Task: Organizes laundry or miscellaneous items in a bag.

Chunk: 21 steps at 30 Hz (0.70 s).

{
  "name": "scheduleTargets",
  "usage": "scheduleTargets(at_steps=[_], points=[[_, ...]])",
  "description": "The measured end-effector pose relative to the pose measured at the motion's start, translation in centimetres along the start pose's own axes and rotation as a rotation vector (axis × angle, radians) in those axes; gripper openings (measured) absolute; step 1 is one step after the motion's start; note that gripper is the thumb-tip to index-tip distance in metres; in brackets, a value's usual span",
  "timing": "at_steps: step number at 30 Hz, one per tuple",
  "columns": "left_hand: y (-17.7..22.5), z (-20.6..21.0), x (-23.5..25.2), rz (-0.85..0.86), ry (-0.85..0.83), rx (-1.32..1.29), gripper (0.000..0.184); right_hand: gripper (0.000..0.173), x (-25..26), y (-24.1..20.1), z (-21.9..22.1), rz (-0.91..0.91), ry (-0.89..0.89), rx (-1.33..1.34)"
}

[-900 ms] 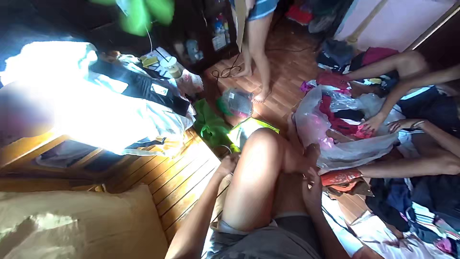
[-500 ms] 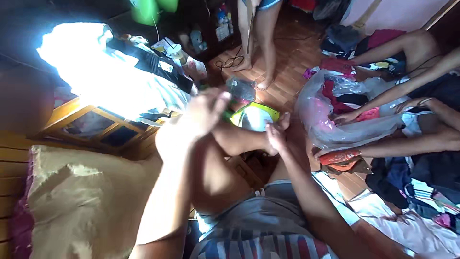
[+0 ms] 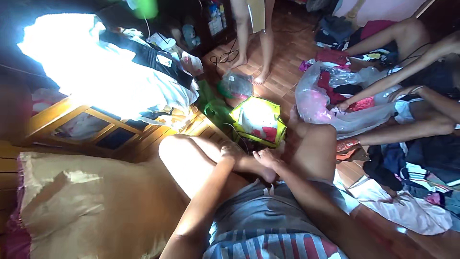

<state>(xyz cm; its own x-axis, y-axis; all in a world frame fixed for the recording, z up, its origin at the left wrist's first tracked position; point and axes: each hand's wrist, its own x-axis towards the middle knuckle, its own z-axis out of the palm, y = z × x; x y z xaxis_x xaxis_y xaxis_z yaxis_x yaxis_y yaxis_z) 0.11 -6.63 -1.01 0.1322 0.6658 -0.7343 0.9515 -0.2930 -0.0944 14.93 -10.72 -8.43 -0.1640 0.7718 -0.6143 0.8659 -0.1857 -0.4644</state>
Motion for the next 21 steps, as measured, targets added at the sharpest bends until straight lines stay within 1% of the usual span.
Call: scheduleTargets(at_steps=[3, 6, 9, 11, 15, 17, 21], points=[[1.0, -0.2, 0.3, 0.076, -0.049, 0.03, 0.05, 0.062, -1.1, -0.1, -0.2, 0.064, -0.074, 0.019], [1.5, -0.5, 1.4, 0.166, -0.082, 0.047, 0.045, 0.061, -1.4, 0.2, -0.5, 0.126, -0.096, 0.018], [1.7, -1.0, 2.7, 0.245, -0.129, 0.025, 0.038, 0.061, -1.3, 0.1, -1.2, 0.144, -0.122, 0.018], [1.5, -1.6, 3.2, 0.301, -0.178, 0.039, 0.037, 0.061, -0.8, 0.1, -1.1, 0.152, -0.129, 0.02], [0.5, -4.7, 3.5, 0.398, -0.28, 0.034, 0.036, 0.062, 0.3, -0.3, -1.7, 0.238, -0.148, 0.011], [-0.2, -6.4, 5.1, 0.469, -0.328, 0.045, 0.033, 0.063, 0.8, -0.3, -1.9, 0.244, -0.154, -0.005], [-1.8, -9.4, 10.1, 0.612, -0.245, -0.007, 0.032, 0.061, 2.4, 0.6, -2.1, 0.187, -0.147, -0.053]])
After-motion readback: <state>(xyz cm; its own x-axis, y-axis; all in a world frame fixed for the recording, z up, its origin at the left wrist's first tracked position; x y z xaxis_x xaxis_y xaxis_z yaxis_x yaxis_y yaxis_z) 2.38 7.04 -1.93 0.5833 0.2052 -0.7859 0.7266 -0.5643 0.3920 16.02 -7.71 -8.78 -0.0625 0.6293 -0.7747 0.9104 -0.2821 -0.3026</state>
